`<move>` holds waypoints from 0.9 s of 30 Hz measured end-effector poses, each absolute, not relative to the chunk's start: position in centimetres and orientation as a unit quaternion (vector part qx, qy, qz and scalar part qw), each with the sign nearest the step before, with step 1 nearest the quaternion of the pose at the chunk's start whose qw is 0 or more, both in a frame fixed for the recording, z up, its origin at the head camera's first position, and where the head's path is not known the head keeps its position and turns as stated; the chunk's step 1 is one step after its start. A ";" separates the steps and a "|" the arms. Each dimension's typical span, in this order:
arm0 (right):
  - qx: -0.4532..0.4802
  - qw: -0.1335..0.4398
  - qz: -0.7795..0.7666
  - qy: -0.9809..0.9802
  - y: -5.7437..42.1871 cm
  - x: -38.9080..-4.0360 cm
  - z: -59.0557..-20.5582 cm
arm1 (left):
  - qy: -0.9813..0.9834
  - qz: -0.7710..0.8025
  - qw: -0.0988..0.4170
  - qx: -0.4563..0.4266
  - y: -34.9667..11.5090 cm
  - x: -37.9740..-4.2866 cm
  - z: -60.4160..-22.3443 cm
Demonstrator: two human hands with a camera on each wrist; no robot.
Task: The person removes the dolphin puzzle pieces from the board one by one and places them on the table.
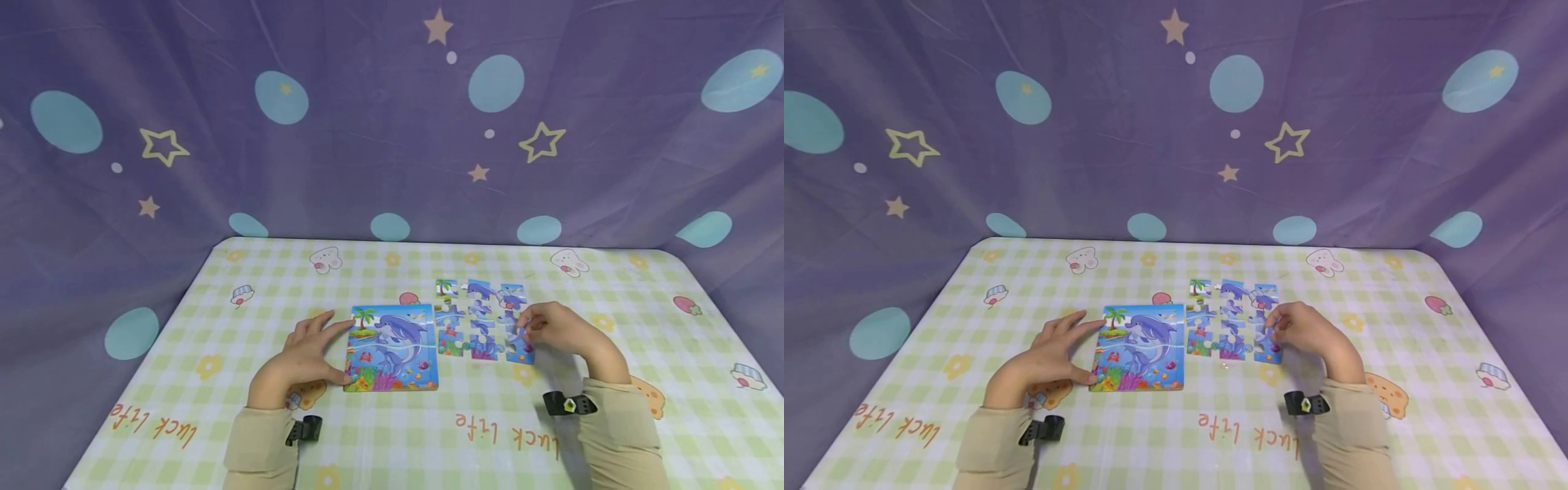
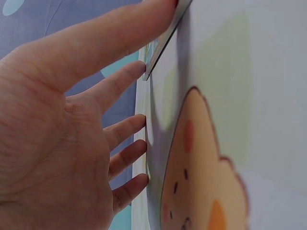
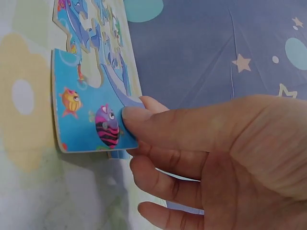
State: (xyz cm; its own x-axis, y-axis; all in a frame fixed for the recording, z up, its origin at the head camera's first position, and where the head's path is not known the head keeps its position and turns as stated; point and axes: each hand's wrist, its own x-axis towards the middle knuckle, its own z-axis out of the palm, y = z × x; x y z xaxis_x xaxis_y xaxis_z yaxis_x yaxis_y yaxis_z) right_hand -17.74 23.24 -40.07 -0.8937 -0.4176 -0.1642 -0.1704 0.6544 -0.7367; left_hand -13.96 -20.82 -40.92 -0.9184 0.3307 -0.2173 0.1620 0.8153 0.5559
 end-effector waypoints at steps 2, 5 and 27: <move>-0.163 0.163 -0.380 0.896 23.3 -17.7 -40.1 | 0.940 0.274 0.154 0.130 -20.8 -14.0 -40.9; -0.157 0.164 -0.373 0.900 23.3 -17.8 -40.1 | 0.941 0.273 0.153 0.130 -20.8 -14.0 -40.9; -0.150 0.110 -0.344 0.920 23.0 -18.4 -40.5 | 0.941 0.277 0.156 0.118 -20.2 -14.2 -40.6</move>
